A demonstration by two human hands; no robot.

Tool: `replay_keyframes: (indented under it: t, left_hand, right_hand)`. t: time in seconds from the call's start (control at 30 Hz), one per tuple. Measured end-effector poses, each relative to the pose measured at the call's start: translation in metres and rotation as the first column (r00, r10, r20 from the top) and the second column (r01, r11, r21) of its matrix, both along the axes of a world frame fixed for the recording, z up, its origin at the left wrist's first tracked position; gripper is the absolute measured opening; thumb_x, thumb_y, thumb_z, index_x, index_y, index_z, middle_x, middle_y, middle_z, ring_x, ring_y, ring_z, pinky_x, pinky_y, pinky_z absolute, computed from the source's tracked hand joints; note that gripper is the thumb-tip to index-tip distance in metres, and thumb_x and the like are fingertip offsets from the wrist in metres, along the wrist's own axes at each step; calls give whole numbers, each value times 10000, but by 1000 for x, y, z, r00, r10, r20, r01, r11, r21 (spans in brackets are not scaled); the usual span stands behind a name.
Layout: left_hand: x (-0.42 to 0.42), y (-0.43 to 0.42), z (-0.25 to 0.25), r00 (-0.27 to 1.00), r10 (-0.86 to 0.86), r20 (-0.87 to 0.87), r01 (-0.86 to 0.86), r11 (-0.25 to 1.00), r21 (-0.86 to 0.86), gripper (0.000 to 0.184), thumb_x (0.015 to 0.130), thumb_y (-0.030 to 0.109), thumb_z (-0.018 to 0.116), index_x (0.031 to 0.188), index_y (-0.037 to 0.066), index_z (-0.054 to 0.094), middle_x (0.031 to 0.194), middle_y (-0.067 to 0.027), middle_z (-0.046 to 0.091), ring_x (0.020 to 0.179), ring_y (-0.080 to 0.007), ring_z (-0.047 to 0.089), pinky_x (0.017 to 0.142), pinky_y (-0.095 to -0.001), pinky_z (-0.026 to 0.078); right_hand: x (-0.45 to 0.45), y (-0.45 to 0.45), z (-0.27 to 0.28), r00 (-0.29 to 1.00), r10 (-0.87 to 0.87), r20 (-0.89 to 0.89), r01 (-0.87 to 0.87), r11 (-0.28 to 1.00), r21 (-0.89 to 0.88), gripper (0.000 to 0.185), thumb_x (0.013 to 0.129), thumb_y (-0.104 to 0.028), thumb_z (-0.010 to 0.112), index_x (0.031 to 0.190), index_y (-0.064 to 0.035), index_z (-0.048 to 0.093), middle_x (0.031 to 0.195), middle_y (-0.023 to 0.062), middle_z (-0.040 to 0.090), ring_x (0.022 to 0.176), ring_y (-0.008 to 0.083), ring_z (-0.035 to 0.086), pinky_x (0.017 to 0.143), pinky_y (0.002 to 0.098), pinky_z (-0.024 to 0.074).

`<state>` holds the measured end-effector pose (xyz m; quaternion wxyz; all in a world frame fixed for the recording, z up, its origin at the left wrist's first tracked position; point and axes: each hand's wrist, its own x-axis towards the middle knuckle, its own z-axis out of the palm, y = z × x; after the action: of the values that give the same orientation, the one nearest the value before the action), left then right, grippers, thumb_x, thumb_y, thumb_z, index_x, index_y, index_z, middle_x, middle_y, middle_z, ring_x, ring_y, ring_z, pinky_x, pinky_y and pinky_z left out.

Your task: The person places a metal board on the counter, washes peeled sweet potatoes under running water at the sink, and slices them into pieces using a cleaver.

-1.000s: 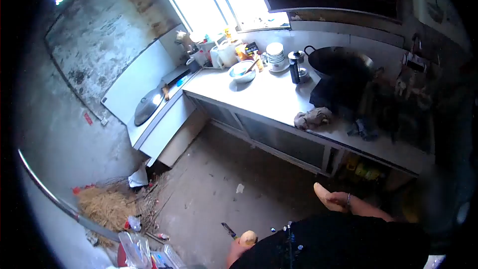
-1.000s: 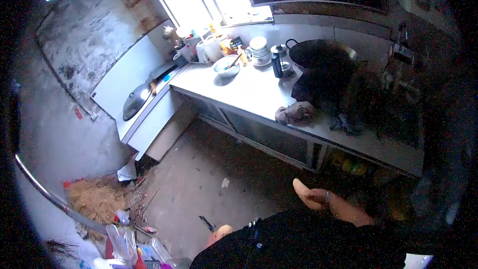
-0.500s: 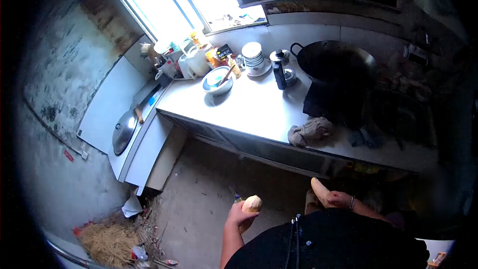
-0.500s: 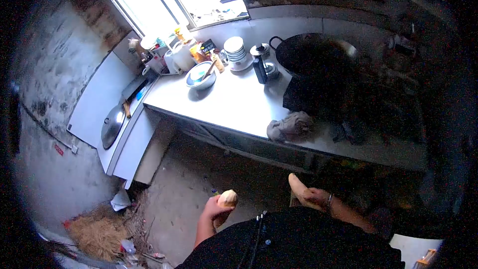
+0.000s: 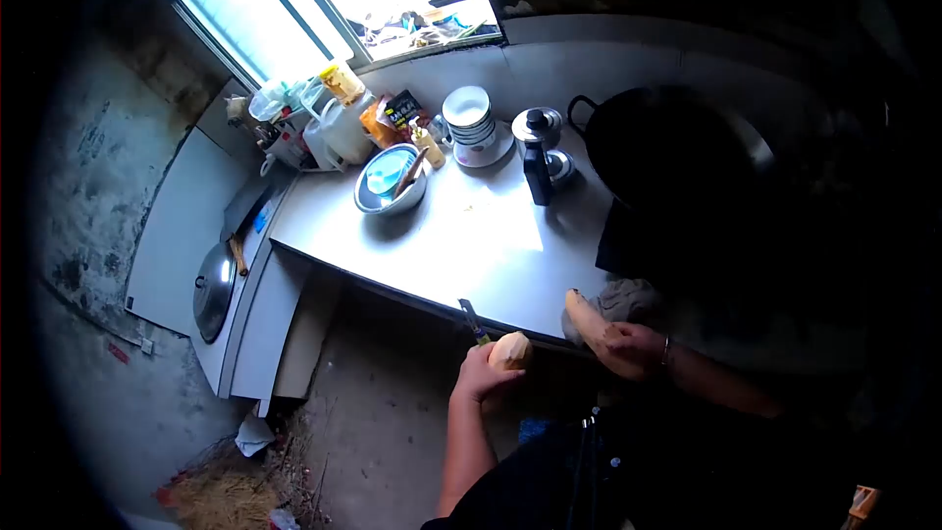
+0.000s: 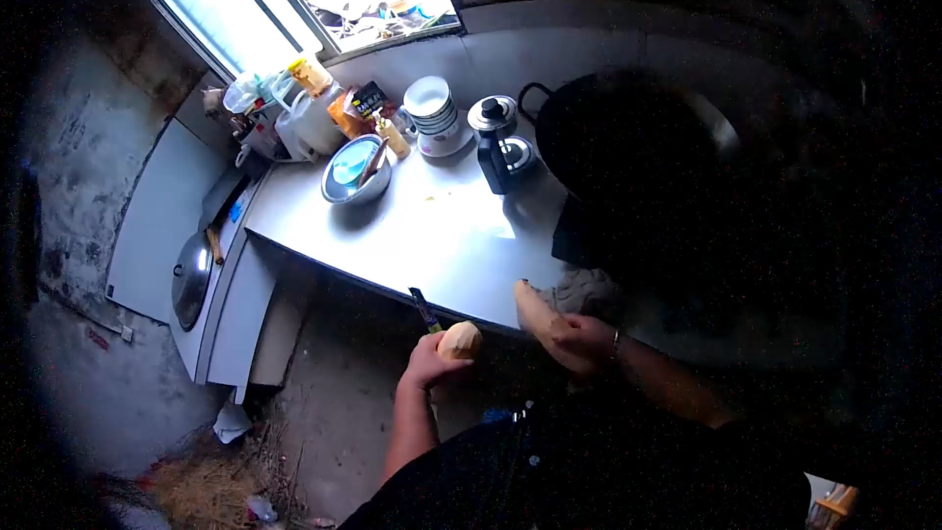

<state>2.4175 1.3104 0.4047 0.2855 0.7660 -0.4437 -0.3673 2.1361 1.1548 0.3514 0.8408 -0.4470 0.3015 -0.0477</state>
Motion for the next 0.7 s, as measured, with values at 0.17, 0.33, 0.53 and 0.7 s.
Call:
replay_keyframes:
  t: [0.17, 0.33, 0.53, 0.7]
  left_hand:
    - [32, -47, -13, 998, -68, 14, 67, 997, 23, 529, 522, 274, 820, 978, 66, 651, 863, -128, 654, 804, -245, 635, 745, -355, 493]
    - [55, -90, -9, 989, -111, -97, 120, 988, 95, 585, 518, 286, 827, 1016, 49, 632, 936, -158, 624, 855, -261, 615, 793, -363, 488]
    - [76, -129, -40, 986, -163, -44, 169, 953, 252, 639, 501, 326, 834, 1046, 62, 629, 962, -164, 599, 886, -280, 602, 810, -370, 482]
    - [79, -152, -35, 964, -215, -153, 250, 931, 265, 589, 530, 281, 829, 1042, 62, 640, 882, -140, 650, 801, -250, 632, 757, -346, 502]
  right_hand:
    - [59, -22, 40, 966, -148, -211, 152, 988, 4, 477, 814, -243, 633, 1192, -20, 447, 994, 110, 567, 866, 200, 580, 741, 337, 512]
    - [97, -45, 20, 911, -323, -256, 362, 924, 125, 432, 834, -234, 601, 1168, -8, 446, 968, 138, 588, 807, 221, 615, 666, 346, 543]
    - [127, -59, -10, 884, -392, -254, 429, 897, 108, 449, 808, -256, 637, 1142, -6, 474, 940, 128, 602, 793, 227, 615, 661, 360, 528]
    - [144, -58, -17, 800, -441, -406, 448, 890, -85, 512, 766, -259, 692, 1149, 1, 473, 963, 127, 606, 780, 203, 618, 669, 315, 529]
